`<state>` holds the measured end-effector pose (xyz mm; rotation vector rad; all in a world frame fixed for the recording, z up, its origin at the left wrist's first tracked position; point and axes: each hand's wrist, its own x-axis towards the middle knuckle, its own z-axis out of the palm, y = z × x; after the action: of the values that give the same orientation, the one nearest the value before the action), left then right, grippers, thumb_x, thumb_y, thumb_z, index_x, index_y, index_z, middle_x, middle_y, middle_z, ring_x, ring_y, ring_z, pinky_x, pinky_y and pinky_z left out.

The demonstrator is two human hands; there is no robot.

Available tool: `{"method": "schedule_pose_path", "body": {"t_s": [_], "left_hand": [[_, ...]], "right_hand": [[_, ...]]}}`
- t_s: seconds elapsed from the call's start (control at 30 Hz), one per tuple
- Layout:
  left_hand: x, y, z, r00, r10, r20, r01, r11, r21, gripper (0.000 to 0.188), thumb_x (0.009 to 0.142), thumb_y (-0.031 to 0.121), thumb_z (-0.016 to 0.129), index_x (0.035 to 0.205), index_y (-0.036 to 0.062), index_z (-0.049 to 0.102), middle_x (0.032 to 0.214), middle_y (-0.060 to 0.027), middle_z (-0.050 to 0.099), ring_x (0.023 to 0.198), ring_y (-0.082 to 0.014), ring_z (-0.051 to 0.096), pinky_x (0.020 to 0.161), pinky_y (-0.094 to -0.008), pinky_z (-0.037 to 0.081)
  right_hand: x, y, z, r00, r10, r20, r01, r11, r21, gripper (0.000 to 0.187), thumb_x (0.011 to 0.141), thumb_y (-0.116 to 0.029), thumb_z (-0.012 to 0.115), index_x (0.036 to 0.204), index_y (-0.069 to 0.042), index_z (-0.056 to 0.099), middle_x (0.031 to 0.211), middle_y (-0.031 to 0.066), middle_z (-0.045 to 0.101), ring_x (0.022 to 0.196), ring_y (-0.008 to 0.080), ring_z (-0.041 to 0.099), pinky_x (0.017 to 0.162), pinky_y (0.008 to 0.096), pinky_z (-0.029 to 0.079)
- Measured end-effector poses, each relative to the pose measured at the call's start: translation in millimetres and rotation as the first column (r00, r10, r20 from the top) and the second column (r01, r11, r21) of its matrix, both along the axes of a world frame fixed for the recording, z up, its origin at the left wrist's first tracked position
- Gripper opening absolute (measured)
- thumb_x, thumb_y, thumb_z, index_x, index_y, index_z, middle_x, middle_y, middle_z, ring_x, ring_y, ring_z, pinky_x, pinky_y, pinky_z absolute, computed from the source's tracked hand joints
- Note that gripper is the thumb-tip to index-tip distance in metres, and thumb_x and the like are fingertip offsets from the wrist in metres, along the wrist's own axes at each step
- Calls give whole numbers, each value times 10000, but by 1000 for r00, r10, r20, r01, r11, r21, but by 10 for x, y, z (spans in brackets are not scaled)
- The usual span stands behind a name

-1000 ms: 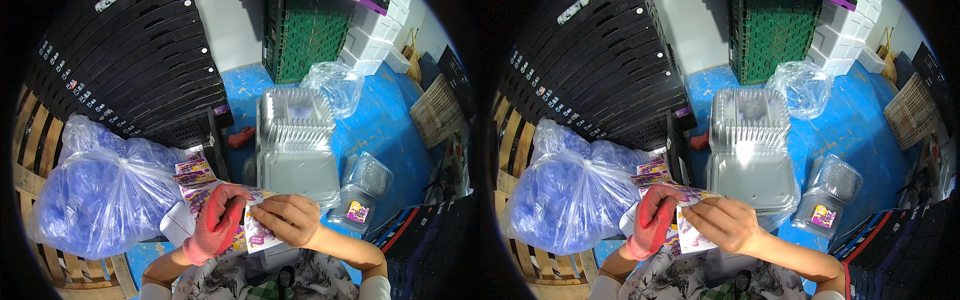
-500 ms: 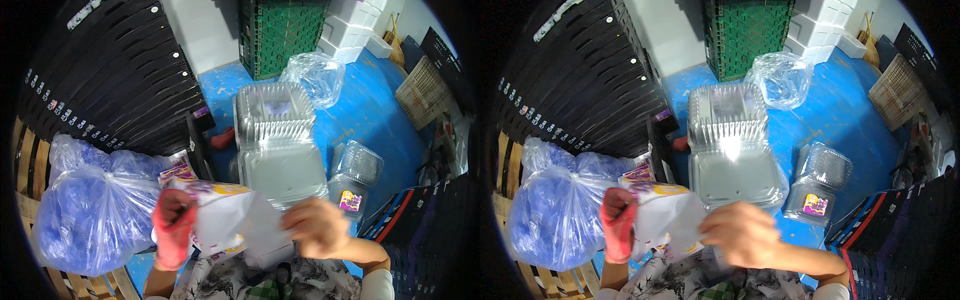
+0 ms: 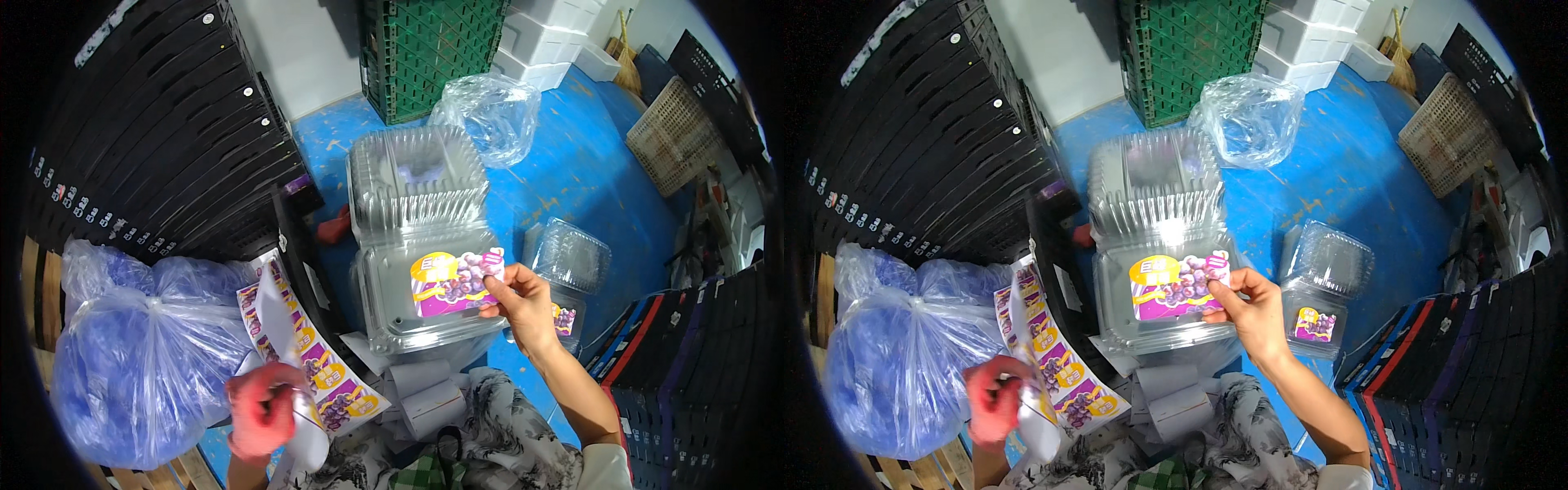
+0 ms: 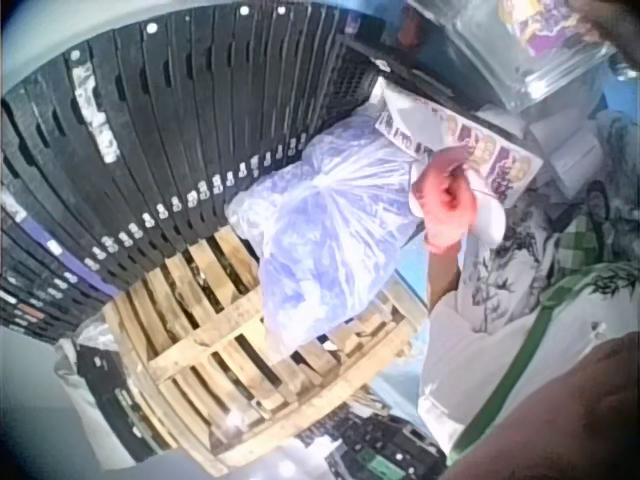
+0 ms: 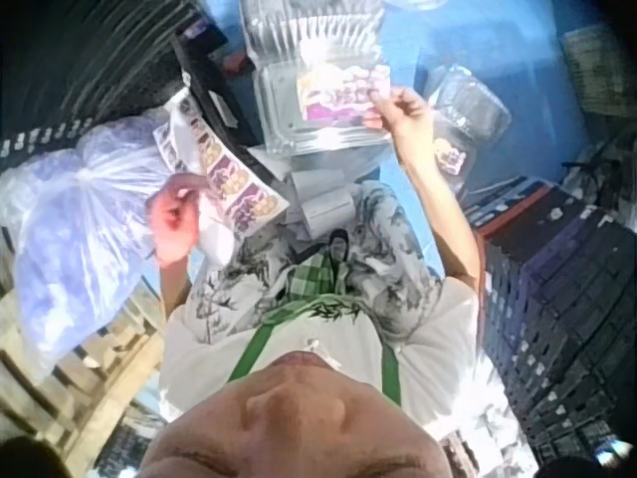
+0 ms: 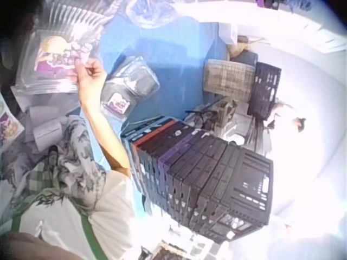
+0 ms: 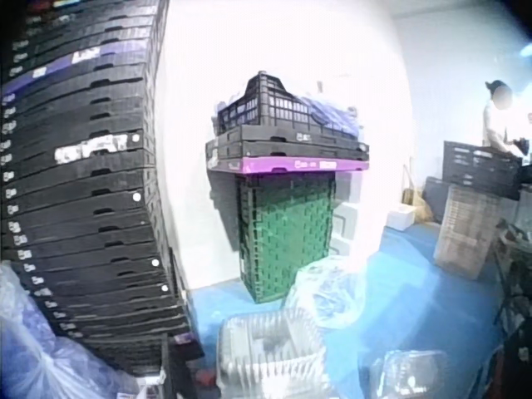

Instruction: The person sits on the floor and repeatedly applies small printed labels to clear plastic food containers. They peel each label from a sheet, place it on a container, smooth it down, and set the labeled container aside. The process is repeated for multiple containers.

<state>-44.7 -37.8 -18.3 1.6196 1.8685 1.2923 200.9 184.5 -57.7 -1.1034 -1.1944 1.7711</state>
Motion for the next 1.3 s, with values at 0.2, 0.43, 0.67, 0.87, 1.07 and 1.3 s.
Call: {"method": "schedule_pose_path", "body": {"t_s": [0.2,0.43,0.67,0.87,1.07,1.3], "left_hand": [[371,559,-39,783,-272,-560,56,927,-371,627,809,208,575,1387,127,346,455,-15,494,395,-196,493,403,-323,338],[570,989,31,531,-336,-778,-43,906,-421,654,829,223,552,1408,78,283,415,-18,456,342,-192,459,363,-346,314],[539,1172,-289,659,-256,-708,-32,930,-366,560,868,312,493,1360,76,369,465,-41,522,368,-213,497,308,-376,285],[517,1212,-285,692,-272,-669,-7,924,-383,551,861,336,501,1338,77,407,478,-59,528,400,-224,522,354,-367,346],[434,919,-195,843,-245,-480,-6,886,-463,622,833,386,553,1361,111,373,502,-53,548,445,-242,556,433,-345,402],[380,350,-176,887,-136,-441,-85,891,-446,705,759,395,657,1338,94,391,709,-77,638,592,-254,617,588,-356,468]], "right_hand": [[-60,89,-105,996,69,63,-71,997,22,89,833,-12,632,797,5,553,802,68,609,625,154,627,534,265,563],[-143,72,-89,992,108,65,-110,993,35,88,835,8,619,807,25,538,791,70,593,638,168,639,554,275,584],[-182,48,-103,977,110,182,-126,989,78,91,844,18,603,806,50,527,785,74,586,651,176,644,536,270,583],[-193,65,-72,644,-203,738,-485,637,599,203,759,-73,707,852,8,546,759,143,613,559,273,633,503,338,508],[-98,8,152,580,-232,781,-685,380,621,511,648,-207,774,1082,-86,533,1101,111,528,910,299,566,723,407,459],[-25,-139,125,523,-62,850,-842,116,526,776,582,-165,777,1284,-185,449,1303,93,388,1244,296,348,1024,537,250]]}}
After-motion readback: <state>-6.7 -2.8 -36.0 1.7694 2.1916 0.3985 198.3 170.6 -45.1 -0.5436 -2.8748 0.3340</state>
